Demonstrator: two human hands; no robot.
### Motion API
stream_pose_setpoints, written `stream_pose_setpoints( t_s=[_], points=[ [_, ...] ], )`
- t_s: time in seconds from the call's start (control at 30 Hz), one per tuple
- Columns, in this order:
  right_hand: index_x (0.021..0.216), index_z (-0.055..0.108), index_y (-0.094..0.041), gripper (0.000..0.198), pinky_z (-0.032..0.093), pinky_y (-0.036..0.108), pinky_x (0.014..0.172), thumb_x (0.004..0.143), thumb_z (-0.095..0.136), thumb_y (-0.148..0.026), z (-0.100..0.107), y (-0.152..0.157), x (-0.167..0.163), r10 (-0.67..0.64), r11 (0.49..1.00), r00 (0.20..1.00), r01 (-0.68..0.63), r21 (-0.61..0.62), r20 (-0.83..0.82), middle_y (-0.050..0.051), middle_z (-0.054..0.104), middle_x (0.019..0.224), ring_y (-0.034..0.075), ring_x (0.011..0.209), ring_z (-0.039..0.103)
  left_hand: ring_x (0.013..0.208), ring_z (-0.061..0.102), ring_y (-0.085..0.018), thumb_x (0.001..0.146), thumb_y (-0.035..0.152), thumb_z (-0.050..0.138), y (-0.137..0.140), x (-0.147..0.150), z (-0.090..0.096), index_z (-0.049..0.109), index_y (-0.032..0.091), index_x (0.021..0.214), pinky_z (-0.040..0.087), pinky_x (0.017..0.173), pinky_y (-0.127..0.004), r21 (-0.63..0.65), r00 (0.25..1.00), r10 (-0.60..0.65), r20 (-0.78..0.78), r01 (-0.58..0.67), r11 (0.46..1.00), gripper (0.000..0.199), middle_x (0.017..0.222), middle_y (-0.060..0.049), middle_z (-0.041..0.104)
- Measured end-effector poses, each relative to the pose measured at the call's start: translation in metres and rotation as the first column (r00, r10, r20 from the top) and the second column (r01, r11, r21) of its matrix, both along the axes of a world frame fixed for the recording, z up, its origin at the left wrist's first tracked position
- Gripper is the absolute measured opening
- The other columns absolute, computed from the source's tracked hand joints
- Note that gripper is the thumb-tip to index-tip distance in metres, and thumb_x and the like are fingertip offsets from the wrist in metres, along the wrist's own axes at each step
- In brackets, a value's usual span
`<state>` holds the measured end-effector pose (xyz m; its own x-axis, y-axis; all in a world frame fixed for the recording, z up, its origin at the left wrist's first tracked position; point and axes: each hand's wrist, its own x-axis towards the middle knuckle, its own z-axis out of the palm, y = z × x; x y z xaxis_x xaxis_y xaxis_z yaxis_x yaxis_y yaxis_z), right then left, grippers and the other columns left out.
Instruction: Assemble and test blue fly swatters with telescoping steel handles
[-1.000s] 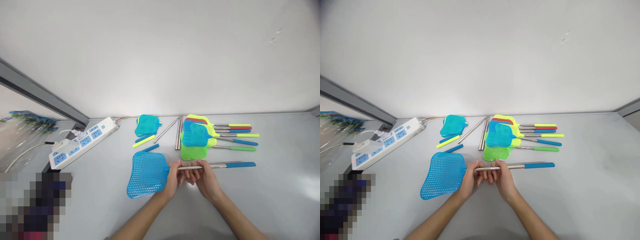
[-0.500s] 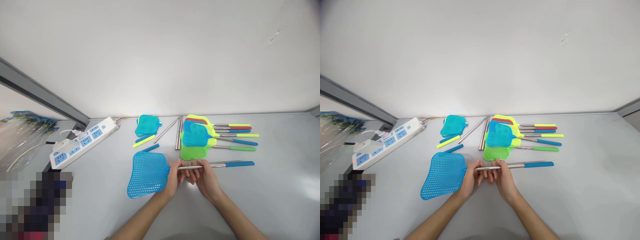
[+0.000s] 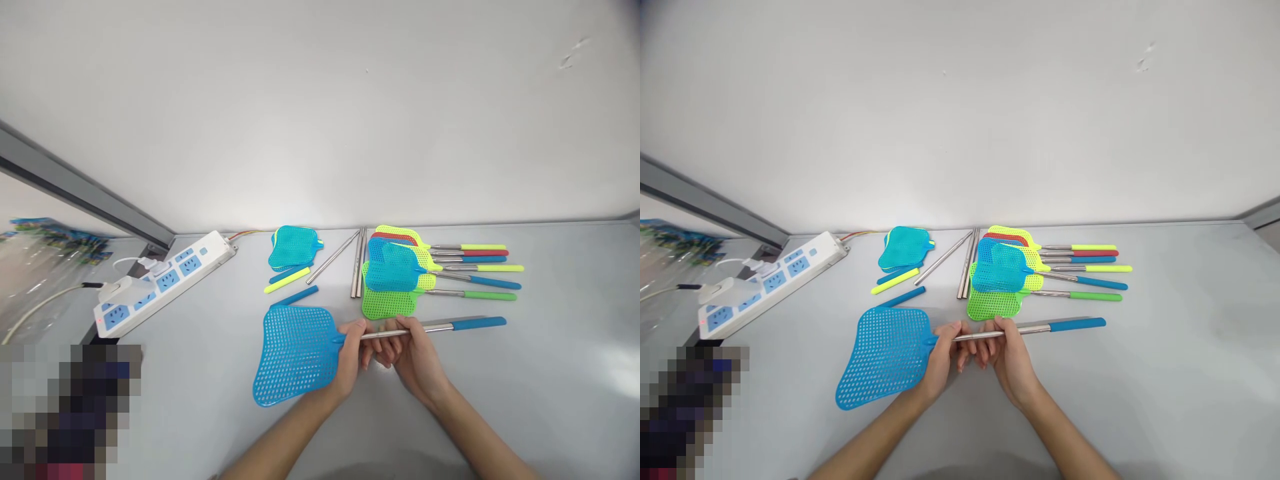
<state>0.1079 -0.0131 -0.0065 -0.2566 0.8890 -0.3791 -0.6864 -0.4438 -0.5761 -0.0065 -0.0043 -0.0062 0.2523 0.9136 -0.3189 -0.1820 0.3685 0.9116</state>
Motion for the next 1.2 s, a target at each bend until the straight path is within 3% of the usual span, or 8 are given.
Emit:
stream_pose_setpoints(
  t_s=[0.77,0.97,1.07,1.2],
  points=[
    [0.043,0.036,-0.019,0.042,0.034,0.029,0.05,0.082,0.034,-0.036,0.003,0.002,0.001,0.013,0.995,1.0,-0.014,-0.103,-0.012,-0.001,0.037,0.045,0.014,0.047,0.04,0.04,0.044,-0.009,0.083,0.043,0.033,-0.005,0.001,-0.003,0.048,0.015,0.047,0.034,0.045,-0.021,-0.025,0.994,0.018,-0.104,-0.021,0.999,0.049,0.036,0.0,0.044],
    [0.042,0.035,-0.02,0.042,0.034,0.029,0.052,0.081,0.032,-0.034,0.002,0.0,0.001,0.015,0.999,1.0,-0.015,-0.039,0.006,0.001,0.04,0.043,0.014,0.046,0.04,0.032,0.031,-0.006,0.083,0.048,0.029,-0.003,-0.003,0.008,0.041,0.015,0.036,0.018,0.035,-0.021,-0.103,0.991,-0.085,-0.104,0.074,0.992,0.059,0.038,-0.002,0.047],
    [0.04,0.035,-0.02,0.043,0.034,0.03,0.052,0.08,0.032,-0.034,0.001,-0.002,0.0,0.019,1.0,1.0,-0.019,-0.02,0.014,0.001,0.039,0.04,0.015,0.045,0.039,0.032,0.03,-0.005,0.082,0.048,0.03,-0.003,-0.004,0.014,0.039,0.015,0.034,0.018,0.035,-0.022,-0.117,0.988,-0.12,-0.098,0.108,0.987,0.059,0.04,-0.003,0.049],
    [0.036,0.033,-0.021,0.044,0.032,0.03,0.05,0.076,0.033,-0.038,-0.001,-0.004,-0.002,0.045,0.999,0.998,-0.044,-0.024,0.046,0.0,0.033,0.035,0.014,0.041,0.036,0.032,0.029,-0.006,0.083,0.049,0.027,-0.005,-0.004,0.016,0.036,0.016,0.032,0.017,0.036,-0.022,-0.136,0.988,-0.14,-0.057,0.132,0.982,0.061,0.034,-0.001,0.042]
  ],
)
